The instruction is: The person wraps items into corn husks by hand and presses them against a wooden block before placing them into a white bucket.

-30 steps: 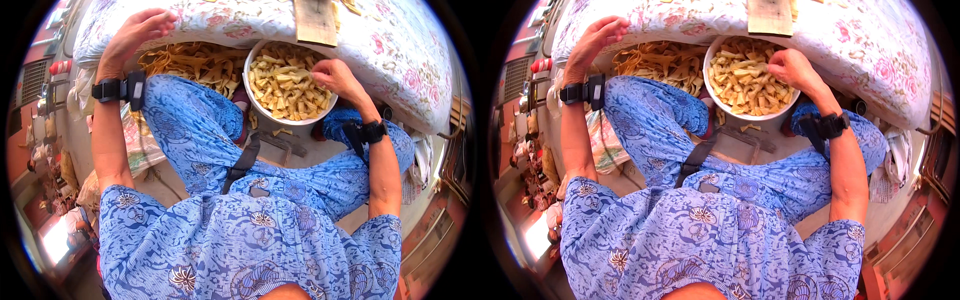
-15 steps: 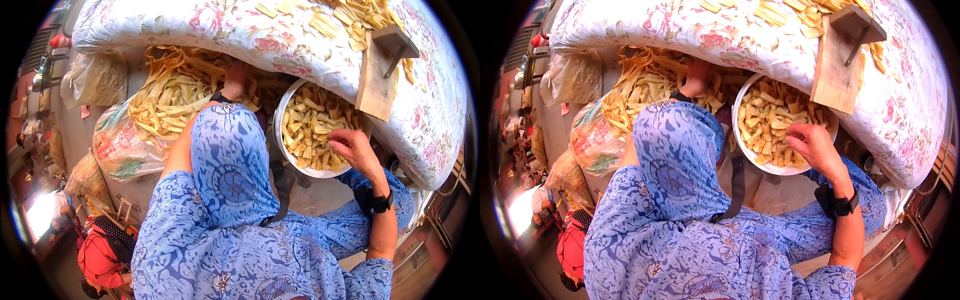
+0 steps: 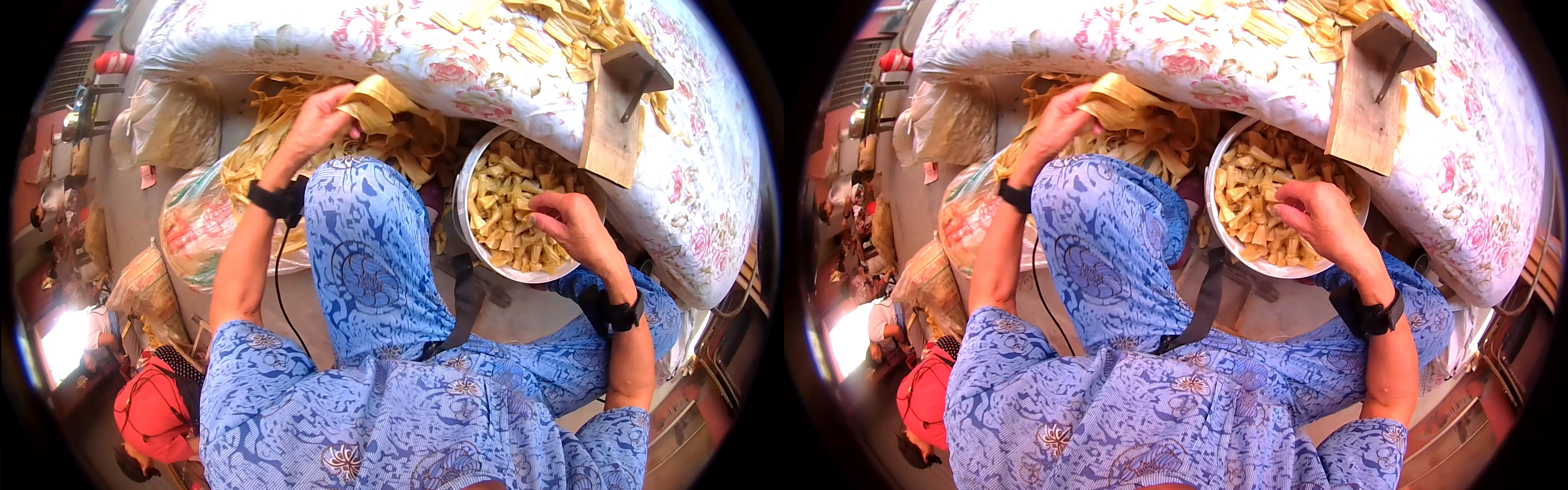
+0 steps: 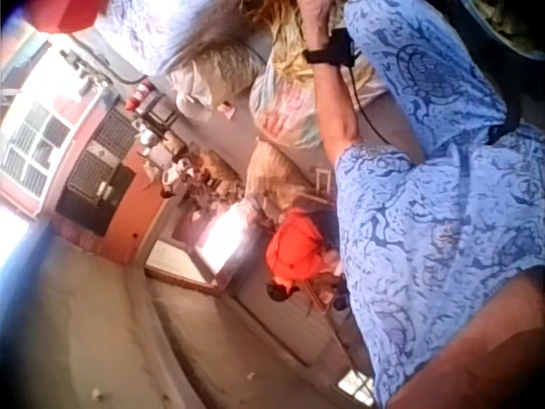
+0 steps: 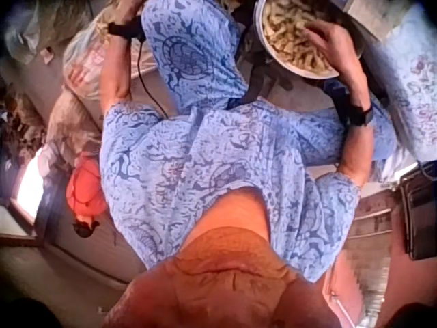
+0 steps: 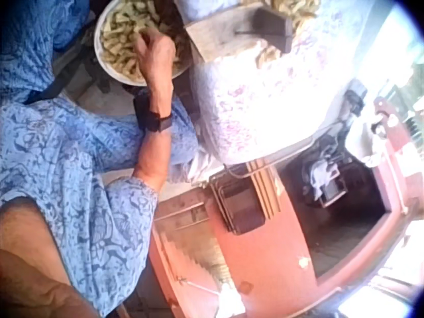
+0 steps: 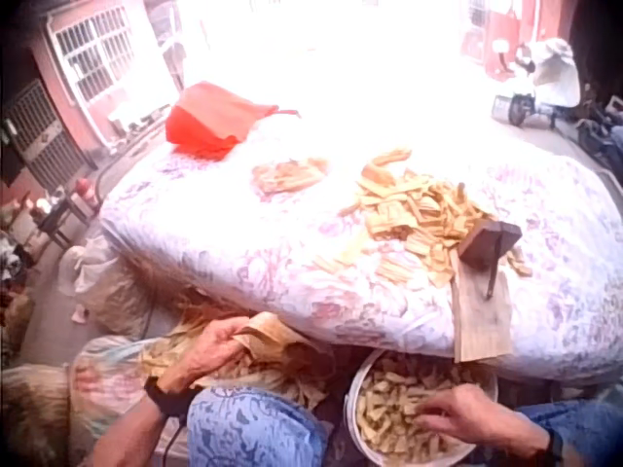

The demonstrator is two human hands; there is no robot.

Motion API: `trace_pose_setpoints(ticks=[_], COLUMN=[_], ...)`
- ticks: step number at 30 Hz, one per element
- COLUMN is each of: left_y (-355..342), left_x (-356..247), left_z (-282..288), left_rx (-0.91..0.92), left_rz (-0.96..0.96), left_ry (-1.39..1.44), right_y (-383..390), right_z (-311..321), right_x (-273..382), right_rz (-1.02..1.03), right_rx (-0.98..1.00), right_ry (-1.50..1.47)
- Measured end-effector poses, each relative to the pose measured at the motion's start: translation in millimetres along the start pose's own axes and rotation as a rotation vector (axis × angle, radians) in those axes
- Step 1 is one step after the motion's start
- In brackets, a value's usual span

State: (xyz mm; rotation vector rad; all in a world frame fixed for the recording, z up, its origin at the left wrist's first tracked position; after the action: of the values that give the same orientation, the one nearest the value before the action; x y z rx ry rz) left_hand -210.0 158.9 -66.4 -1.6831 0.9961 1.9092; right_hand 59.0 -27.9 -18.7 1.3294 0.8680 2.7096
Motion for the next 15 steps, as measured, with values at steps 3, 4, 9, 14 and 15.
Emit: trace_pose_setpoints(ticks=[3, 4, 9, 14, 15], left_y=[25, 29, 38, 15, 15], left_x=[-86, -114, -232, -292, -298], left_z=[13, 10, -34, -106, -119], left_rx=[-0.052, -0.033, -0.032, 0.213, 0.24], left_rz=[-0.093, -0.155, -0.44, -0.535, -0.574], left_ry=[-0.075, -0.147, -0.515, -0.206, -0.2], right_y=[0, 1, 13, 30, 33], right_z=[7, 12, 55, 104, 106], right_x=[22, 30, 91, 143, 148], right_rz=[0.062, 0.153, 0.351, 0.669, 0.698], right_rx=[-0.069, -0.141, -0.417, -0.636, -0.651], right_ry=[-0.038, -0.07, -0.266, -0.211, -0.214])
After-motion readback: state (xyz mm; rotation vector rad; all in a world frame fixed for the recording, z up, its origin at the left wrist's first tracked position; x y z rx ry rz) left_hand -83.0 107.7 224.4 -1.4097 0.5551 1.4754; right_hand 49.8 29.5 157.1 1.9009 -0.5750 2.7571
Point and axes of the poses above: each hand's wrist, its own y-axis away from the middle knuckle, its own z-axis out of the back of the hand, x = y × z, the point moved 6 cm from there along -y, towards the middle knuckle, and after that the axes turned 6 degrees about x, right-handed, at the moved point
